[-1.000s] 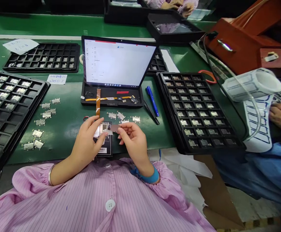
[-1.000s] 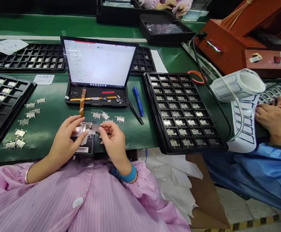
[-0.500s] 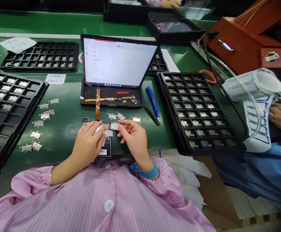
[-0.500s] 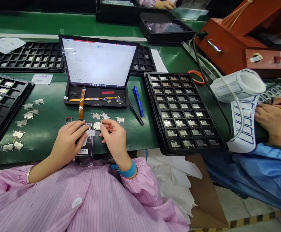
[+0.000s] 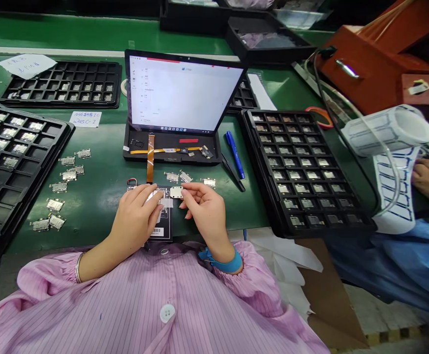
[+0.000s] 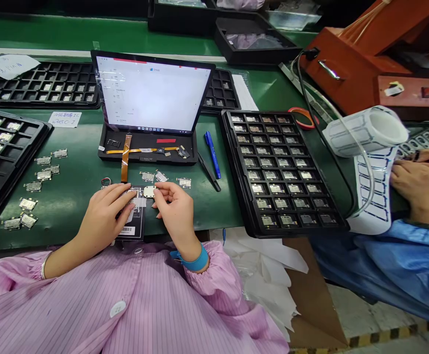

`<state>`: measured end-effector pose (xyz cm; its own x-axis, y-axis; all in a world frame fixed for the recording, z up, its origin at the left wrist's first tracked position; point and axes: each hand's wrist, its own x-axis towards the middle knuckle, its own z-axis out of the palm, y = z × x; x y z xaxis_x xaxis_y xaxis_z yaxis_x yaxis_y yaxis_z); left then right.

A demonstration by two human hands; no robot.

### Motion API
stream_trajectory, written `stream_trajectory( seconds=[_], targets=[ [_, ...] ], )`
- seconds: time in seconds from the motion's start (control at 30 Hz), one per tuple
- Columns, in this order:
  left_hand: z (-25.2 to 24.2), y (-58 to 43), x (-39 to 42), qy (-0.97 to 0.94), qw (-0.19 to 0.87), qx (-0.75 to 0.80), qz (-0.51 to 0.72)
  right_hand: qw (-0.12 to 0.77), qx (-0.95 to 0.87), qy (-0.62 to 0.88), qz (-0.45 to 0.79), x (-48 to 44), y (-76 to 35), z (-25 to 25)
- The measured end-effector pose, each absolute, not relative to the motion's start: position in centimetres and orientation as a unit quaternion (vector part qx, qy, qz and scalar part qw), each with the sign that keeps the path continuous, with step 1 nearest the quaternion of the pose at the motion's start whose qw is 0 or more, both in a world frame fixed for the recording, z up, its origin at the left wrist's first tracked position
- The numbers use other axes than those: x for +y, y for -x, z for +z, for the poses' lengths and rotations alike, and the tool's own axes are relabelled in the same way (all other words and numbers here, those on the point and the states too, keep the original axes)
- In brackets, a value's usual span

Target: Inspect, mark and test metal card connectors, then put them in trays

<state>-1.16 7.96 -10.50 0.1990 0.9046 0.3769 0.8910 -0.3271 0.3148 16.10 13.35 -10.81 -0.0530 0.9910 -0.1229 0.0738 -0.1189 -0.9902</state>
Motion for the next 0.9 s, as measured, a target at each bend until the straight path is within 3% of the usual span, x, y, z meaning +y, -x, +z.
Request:
stream_trajectory(
  seconds=[0.73,0.9],
  targets=[
    [-10.0,1.0,8.0,-0.811,-0.031,0.548,0.202,0.424,-0.497,0.518,0.551,13.4,-16.3,-10.8],
    [-8.7,-0.7,9.1,-0.799,0.029,0.567,0.2,0.434,-0.516,0.493,0.55,13.3,-16.5,-11.0]
  ],
)
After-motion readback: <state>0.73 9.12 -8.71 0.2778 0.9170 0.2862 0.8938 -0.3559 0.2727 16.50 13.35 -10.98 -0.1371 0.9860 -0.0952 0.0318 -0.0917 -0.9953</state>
